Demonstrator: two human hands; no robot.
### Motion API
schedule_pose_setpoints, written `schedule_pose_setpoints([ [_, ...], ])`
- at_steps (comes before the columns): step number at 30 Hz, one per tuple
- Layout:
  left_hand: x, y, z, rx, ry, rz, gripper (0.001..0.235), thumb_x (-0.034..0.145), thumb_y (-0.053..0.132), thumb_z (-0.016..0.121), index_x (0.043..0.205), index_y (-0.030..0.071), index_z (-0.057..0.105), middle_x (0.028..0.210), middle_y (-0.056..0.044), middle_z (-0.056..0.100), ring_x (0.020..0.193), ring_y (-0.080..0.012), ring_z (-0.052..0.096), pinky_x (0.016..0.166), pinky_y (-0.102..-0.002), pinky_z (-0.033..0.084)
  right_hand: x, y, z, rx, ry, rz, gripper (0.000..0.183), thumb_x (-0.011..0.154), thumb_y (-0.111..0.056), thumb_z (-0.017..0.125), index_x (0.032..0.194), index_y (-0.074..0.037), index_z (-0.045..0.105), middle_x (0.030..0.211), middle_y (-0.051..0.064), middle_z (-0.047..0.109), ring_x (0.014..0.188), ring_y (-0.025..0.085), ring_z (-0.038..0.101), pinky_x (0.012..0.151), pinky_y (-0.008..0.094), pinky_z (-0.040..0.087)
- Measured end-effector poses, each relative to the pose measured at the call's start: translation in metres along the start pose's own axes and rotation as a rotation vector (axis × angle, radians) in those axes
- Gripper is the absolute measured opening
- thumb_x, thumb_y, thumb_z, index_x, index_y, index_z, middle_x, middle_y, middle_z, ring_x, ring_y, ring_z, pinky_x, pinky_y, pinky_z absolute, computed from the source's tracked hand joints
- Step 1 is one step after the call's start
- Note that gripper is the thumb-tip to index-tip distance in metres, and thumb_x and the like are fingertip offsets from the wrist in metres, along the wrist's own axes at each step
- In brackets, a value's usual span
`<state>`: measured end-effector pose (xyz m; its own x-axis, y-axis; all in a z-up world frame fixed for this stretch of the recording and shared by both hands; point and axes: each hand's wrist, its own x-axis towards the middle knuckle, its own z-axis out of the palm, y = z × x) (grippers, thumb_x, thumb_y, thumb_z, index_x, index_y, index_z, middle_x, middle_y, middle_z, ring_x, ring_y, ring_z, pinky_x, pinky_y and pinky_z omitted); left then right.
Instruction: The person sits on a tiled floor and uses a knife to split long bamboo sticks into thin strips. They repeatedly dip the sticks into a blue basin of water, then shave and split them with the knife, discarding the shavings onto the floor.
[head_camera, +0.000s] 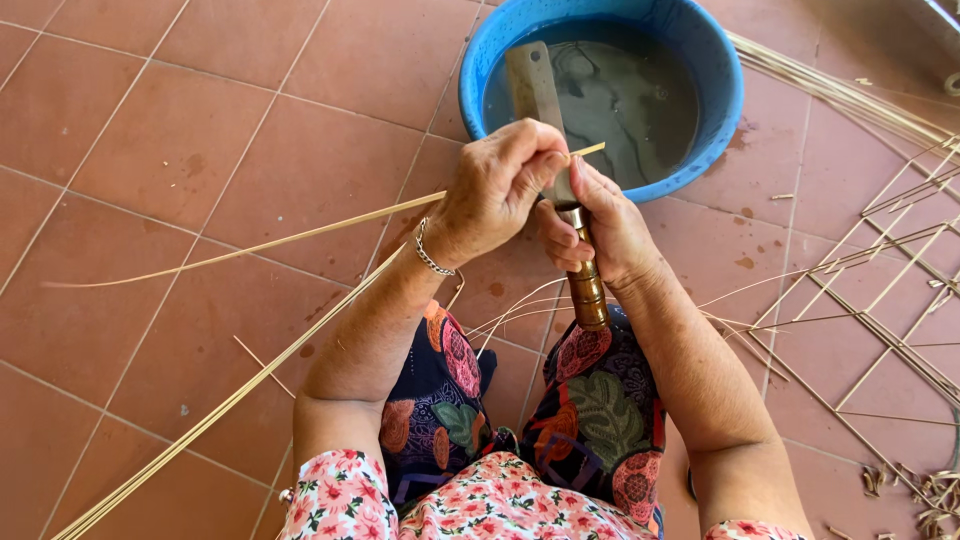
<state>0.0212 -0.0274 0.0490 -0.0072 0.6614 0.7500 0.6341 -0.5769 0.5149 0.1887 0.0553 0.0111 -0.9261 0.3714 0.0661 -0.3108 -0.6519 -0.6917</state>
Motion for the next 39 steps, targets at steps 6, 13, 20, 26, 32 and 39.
schedule_pose_setpoints([
  [6,-0.01,-0.005,-0.008,-0.251,0.053,-0.157,0.015,0.114,0.02,0.059,0.11,0.005,0.058,0.086,0.0,0.063,0.076,-0.0088,0.061,0.066,-0.022,0.053,0.001,0.0,0.009,-0.116,0.007,-0.044,0.04,0.113,-0.046,0.049,0.122,-0.007,0.053,0.063,0.006,0.048,0.043,0.01,0.036,0.04,0.026,0.033],
  [13,-0.004,0.004,-0.032,-0.061,0.075,-0.059,0.038,0.107,0.029,0.057,0.132,0.002,0.05,0.119,-0.01,0.068,0.087,-0.0068,0.067,0.076,-0.023,0.053,-0.002,0.0,0.006,-0.219,0.102,-0.154,0.048,0.11,-0.047,0.047,0.139,-0.009,0.051,0.065,0.006,0.048,0.044,0.01,0.035,0.042,0.027,0.035],
  [20,-0.011,-0.017,-0.041,0.154,-0.229,-0.499,0.023,0.106,0.025,0.062,0.106,0.005,0.075,0.08,-0.01,0.076,0.067,-0.0166,0.071,0.064,-0.03,0.055,-0.009,-0.007,0.008,-0.282,0.123,-0.284,0.062,0.113,-0.052,0.038,0.153,-0.006,0.046,0.064,0.003,0.045,0.045,0.01,0.034,0.043,0.029,0.034],
  [26,-0.007,-0.027,-0.04,0.197,0.067,-0.159,0.011,0.102,0.012,0.073,0.099,0.002,0.075,0.084,-0.009,0.072,0.074,-0.016,0.067,0.065,-0.03,0.053,-0.024,-0.013,0.009,-0.151,0.163,-0.522,0.068,0.112,-0.058,0.028,0.162,-0.013,0.04,0.061,-0.001,0.041,0.044,0.011,0.032,0.044,0.03,0.031],
  [32,-0.005,-0.027,-0.023,0.104,0.085,-0.191,0.011,0.096,0.01,0.079,0.095,0.001,0.074,0.082,-0.007,0.068,0.069,-0.0136,0.062,0.06,-0.028,0.05,-0.022,-0.016,0.005,-0.067,0.198,-0.472,0.065,0.114,-0.057,0.029,0.158,-0.011,0.042,0.061,-0.001,0.039,0.042,0.01,0.031,0.043,0.029,0.03],
  [39,-0.014,-0.046,0.007,-0.034,0.012,-0.308,0.012,0.096,0.013,0.08,0.095,0.002,0.076,0.078,-0.004,0.07,0.064,-0.0087,0.058,0.056,-0.027,0.047,-0.009,-0.014,0.004,-0.119,0.052,-0.128,0.063,0.109,-0.053,0.04,0.153,-0.008,0.044,0.059,0.001,0.044,0.042,0.01,0.035,0.041,0.027,0.032],
])
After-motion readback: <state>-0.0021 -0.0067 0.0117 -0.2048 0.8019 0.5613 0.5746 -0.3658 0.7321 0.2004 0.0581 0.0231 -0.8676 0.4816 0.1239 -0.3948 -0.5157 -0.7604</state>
